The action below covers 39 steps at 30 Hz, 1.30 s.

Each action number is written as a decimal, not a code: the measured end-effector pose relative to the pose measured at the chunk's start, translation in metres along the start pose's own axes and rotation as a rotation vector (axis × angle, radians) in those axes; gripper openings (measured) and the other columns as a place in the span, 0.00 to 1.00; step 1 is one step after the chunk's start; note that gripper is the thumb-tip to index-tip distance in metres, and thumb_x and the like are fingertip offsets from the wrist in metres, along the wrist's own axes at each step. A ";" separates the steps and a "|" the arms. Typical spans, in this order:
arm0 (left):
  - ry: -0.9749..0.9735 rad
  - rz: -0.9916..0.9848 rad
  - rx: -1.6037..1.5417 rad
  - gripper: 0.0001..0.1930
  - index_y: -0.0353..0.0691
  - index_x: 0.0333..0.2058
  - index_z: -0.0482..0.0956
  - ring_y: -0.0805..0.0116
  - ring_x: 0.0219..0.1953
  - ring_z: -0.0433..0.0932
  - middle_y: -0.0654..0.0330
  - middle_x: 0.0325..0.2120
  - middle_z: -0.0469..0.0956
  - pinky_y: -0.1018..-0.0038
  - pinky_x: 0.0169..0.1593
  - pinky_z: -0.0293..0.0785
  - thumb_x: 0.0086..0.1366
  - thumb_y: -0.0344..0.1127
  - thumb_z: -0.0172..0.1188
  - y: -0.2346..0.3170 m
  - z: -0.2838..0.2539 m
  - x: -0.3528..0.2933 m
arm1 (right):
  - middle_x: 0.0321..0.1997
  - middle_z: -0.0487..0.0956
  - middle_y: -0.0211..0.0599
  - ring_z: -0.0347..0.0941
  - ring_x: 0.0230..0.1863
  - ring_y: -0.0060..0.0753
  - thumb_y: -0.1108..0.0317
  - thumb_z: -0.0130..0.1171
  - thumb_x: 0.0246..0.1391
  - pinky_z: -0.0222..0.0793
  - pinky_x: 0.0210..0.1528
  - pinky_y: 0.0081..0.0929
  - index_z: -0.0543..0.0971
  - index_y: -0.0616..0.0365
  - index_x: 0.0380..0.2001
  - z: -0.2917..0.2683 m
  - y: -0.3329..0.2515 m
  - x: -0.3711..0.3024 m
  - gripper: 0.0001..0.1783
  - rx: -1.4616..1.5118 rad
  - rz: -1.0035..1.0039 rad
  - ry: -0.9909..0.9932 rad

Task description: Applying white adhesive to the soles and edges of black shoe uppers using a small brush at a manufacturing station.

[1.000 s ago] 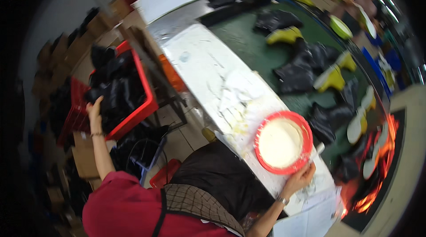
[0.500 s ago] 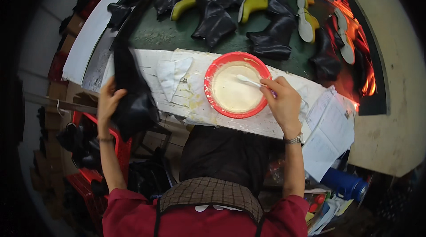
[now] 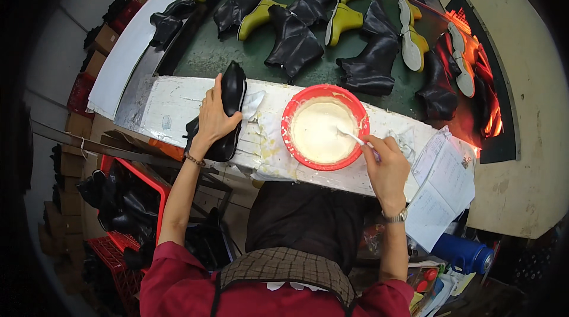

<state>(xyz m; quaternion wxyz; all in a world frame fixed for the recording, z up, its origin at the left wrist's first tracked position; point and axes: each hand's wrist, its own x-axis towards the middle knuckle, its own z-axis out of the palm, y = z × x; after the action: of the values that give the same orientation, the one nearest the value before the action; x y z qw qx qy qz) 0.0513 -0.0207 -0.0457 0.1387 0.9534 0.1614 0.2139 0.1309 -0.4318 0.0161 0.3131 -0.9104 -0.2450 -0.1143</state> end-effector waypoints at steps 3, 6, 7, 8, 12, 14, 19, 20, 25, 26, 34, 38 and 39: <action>0.104 0.000 -0.189 0.45 0.38 0.70 0.58 0.41 0.49 0.76 0.40 0.50 0.74 0.53 0.51 0.73 0.53 0.39 0.62 -0.011 -0.018 0.008 | 0.28 0.75 0.35 0.73 0.25 0.34 0.68 0.68 0.56 0.67 0.28 0.30 0.86 0.55 0.41 0.002 0.009 -0.007 0.10 0.282 0.119 0.083; 0.118 0.005 -0.419 0.25 0.32 0.56 0.77 0.54 0.36 0.85 0.47 0.35 0.85 0.67 0.45 0.80 0.57 0.29 0.58 0.000 -0.045 0.019 | 0.27 0.74 0.35 0.70 0.24 0.31 0.70 0.66 0.58 0.65 0.28 0.28 0.86 0.59 0.41 0.004 0.026 -0.009 0.09 0.135 0.046 -0.001; 0.144 0.074 -0.508 0.22 0.30 0.53 0.79 0.60 0.34 0.86 0.51 0.33 0.86 0.70 0.43 0.81 0.59 0.27 0.59 0.003 -0.050 0.020 | 0.27 0.75 0.35 0.71 0.24 0.30 0.71 0.66 0.58 0.65 0.28 0.27 0.85 0.59 0.41 0.005 0.029 -0.009 0.08 0.116 0.041 -0.046; 0.138 0.076 -0.510 0.22 0.30 0.53 0.79 0.60 0.34 0.86 0.51 0.33 0.86 0.70 0.43 0.81 0.59 0.27 0.59 0.007 -0.056 0.018 | 0.29 0.77 0.34 0.73 0.26 0.30 0.71 0.67 0.57 0.66 0.29 0.28 0.86 0.59 0.40 0.004 0.031 -0.007 0.08 0.088 0.053 0.012; -0.525 -0.209 -0.767 0.15 0.28 0.46 0.83 0.75 0.35 0.82 0.59 0.34 0.86 0.75 0.42 0.80 0.61 0.30 0.68 0.062 -0.100 0.008 | 0.31 0.78 0.31 0.74 0.29 0.31 0.72 0.69 0.54 0.65 0.30 0.28 0.87 0.57 0.38 0.001 -0.002 0.023 0.08 0.363 -0.126 0.108; -0.677 -0.226 -0.783 0.15 0.28 0.44 0.84 0.75 0.34 0.81 0.58 0.33 0.86 0.75 0.41 0.80 0.59 0.30 0.70 0.081 -0.108 0.004 | 0.31 0.78 0.28 0.74 0.31 0.27 0.69 0.72 0.51 0.63 0.37 0.27 0.87 0.53 0.37 -0.002 -0.023 0.041 0.09 0.364 -0.283 0.017; -0.804 -0.197 -0.780 0.14 0.28 0.42 0.84 0.76 0.33 0.81 0.59 0.32 0.86 0.77 0.39 0.79 0.60 0.30 0.71 0.107 -0.125 0.004 | 0.31 0.79 0.23 0.72 0.34 0.21 0.65 0.75 0.48 0.56 0.47 0.27 0.89 0.49 0.35 0.009 -0.043 0.062 0.10 0.289 -0.498 -0.073; -0.754 -0.209 -0.828 0.13 0.28 0.42 0.85 0.76 0.33 0.81 0.60 0.32 0.86 0.77 0.39 0.79 0.60 0.30 0.71 0.109 -0.128 0.004 | 0.31 0.79 0.23 0.72 0.34 0.21 0.65 0.75 0.48 0.55 0.47 0.28 0.89 0.49 0.35 0.012 -0.041 0.061 0.09 0.308 -0.459 -0.051; -0.483 -0.268 -0.871 0.12 0.28 0.42 0.85 0.76 0.33 0.81 0.60 0.32 0.86 0.77 0.39 0.79 0.62 0.28 0.69 0.101 -0.129 -0.002 | 0.32 0.79 0.24 0.70 0.36 0.24 0.70 0.75 0.46 0.58 0.46 0.28 0.89 0.50 0.35 0.020 -0.051 0.047 0.10 0.320 -0.415 0.029; -0.371 -0.238 -0.899 0.11 0.28 0.42 0.85 0.76 0.33 0.81 0.60 0.32 0.86 0.77 0.39 0.79 0.62 0.28 0.69 0.100 -0.126 -0.003 | 0.31 0.79 0.22 0.71 0.35 0.22 0.67 0.75 0.47 0.56 0.46 0.28 0.89 0.49 0.35 0.024 -0.053 0.043 0.10 0.343 -0.396 0.058; -0.086 -0.239 -0.830 0.12 0.29 0.42 0.85 0.76 0.32 0.82 0.59 0.31 0.86 0.77 0.38 0.78 0.63 0.30 0.68 0.090 -0.117 0.011 | 0.30 0.77 0.22 0.71 0.32 0.23 0.67 0.75 0.47 0.58 0.42 0.28 0.89 0.48 0.37 0.043 -0.061 0.018 0.11 0.450 -0.310 0.045; 0.173 -0.106 -0.302 0.17 0.34 0.45 0.84 0.54 0.33 0.86 0.49 0.29 0.86 0.66 0.41 0.79 0.63 0.41 0.67 0.056 -0.094 0.037 | 0.32 0.78 0.29 0.76 0.30 0.32 0.67 0.72 0.50 0.70 0.31 0.34 0.88 0.50 0.37 0.027 -0.035 0.026 0.09 0.328 -0.062 0.022; 0.167 -0.145 -0.210 0.20 0.34 0.48 0.83 0.51 0.37 0.86 0.47 0.33 0.86 0.65 0.44 0.79 0.63 0.42 0.67 0.048 -0.091 0.042 | 0.33 0.78 0.31 0.78 0.30 0.34 0.66 0.71 0.52 0.72 0.30 0.35 0.88 0.51 0.36 0.024 -0.025 0.029 0.07 0.117 0.009 0.008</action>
<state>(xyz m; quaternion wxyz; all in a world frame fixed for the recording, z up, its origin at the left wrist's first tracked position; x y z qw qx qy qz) 0.0578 -0.0308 0.0649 0.2389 0.8983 0.2176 0.2978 0.1440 -0.3889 0.0203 0.3673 -0.8912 -0.2459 -0.1021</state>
